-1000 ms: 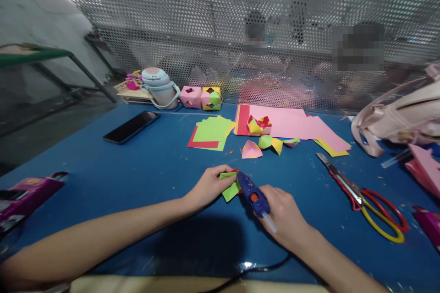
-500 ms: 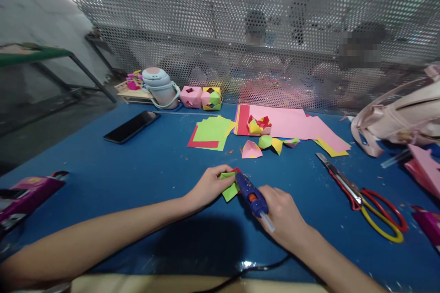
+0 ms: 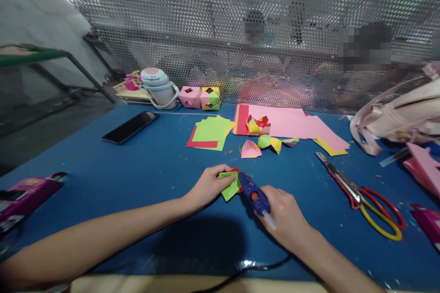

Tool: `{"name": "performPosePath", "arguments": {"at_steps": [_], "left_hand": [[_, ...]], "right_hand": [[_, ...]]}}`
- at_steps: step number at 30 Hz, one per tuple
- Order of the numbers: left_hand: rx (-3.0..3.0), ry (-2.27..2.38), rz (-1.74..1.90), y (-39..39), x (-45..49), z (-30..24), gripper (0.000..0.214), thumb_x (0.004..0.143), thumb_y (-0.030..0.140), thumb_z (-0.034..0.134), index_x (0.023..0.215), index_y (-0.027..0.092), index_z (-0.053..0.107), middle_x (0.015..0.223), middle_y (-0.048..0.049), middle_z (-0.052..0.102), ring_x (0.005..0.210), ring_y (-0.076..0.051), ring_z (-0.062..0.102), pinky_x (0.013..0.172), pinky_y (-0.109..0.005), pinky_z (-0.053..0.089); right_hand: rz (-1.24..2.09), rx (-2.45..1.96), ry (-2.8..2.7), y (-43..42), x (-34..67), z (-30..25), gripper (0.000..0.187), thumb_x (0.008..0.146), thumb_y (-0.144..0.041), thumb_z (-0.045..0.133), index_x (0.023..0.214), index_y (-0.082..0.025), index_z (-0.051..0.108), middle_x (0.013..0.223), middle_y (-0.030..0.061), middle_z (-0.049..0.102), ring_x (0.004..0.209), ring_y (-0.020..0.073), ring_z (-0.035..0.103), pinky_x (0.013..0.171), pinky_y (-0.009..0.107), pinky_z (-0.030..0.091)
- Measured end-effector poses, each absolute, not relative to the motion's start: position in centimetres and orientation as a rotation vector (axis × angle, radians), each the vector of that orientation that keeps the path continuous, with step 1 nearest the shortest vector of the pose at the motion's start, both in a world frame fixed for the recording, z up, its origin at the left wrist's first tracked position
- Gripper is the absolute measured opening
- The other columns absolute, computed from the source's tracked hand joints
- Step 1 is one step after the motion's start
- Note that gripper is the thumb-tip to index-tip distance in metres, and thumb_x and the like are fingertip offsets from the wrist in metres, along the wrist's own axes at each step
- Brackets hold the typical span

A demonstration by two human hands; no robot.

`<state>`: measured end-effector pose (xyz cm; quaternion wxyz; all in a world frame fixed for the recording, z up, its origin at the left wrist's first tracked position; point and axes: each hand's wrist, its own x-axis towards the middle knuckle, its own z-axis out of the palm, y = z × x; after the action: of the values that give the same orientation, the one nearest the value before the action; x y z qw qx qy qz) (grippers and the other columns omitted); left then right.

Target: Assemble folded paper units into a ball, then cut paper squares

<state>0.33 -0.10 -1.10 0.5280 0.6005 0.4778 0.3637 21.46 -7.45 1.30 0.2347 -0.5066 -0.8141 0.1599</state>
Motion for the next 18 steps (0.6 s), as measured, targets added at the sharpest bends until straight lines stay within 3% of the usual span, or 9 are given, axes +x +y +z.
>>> {"name": "performPosePath", "arguments": {"at_steps": [18], "left_hand": [[1.462, 1.152, 0.876, -0.08, 0.41, -1.35, 0.021, 0.073, 0.036, 0.060, 0.070, 0.015, 0.064, 0.067, 0.0020, 0.060, 0.063, -0.012, 0.052, 0.058, -0.020, 0.040]], "right_hand": [[0.451, -1.381, -2.247, -7.34, 21.08, 1.79, 0.006, 0.089, -0.023, 0.047, 0.087, -0.020, 0.052, 0.072, 0.0032, 0.065, 0.061, 0.0182, 0.060, 0.056, 0.028, 0.042]]}}
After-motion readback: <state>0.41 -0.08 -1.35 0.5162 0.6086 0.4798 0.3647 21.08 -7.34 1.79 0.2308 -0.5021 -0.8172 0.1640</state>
